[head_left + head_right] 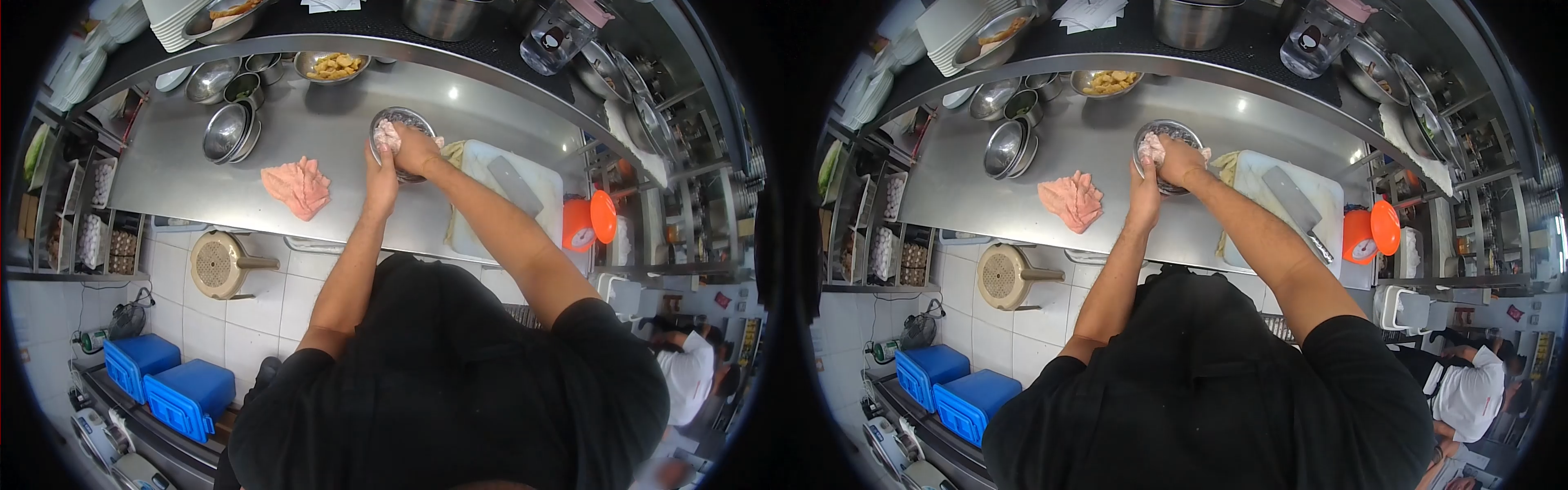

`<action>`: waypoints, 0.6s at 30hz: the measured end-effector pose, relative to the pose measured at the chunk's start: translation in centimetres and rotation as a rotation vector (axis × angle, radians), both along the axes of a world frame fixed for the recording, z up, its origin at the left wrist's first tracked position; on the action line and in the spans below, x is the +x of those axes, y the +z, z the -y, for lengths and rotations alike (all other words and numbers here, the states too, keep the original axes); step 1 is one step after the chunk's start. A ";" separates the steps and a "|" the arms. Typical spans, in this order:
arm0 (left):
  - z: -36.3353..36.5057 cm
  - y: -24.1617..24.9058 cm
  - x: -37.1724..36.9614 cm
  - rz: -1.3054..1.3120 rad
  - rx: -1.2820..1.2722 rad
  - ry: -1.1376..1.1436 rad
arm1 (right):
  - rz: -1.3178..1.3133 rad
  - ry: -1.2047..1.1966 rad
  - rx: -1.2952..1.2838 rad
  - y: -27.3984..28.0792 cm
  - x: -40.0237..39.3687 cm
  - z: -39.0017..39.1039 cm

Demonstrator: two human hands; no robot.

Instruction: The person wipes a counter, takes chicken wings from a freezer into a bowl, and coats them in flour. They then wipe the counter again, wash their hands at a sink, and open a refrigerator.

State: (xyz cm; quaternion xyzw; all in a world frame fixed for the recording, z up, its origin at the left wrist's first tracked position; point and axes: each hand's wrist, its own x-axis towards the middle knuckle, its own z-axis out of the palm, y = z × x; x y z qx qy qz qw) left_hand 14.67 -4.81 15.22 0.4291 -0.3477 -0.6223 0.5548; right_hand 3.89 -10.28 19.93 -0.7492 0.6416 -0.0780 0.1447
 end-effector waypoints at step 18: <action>1.1 -0.9 0.6 -0.172 0.163 -0.115 | 0.723 -0.096 0.277 2.6 -2.4 2.3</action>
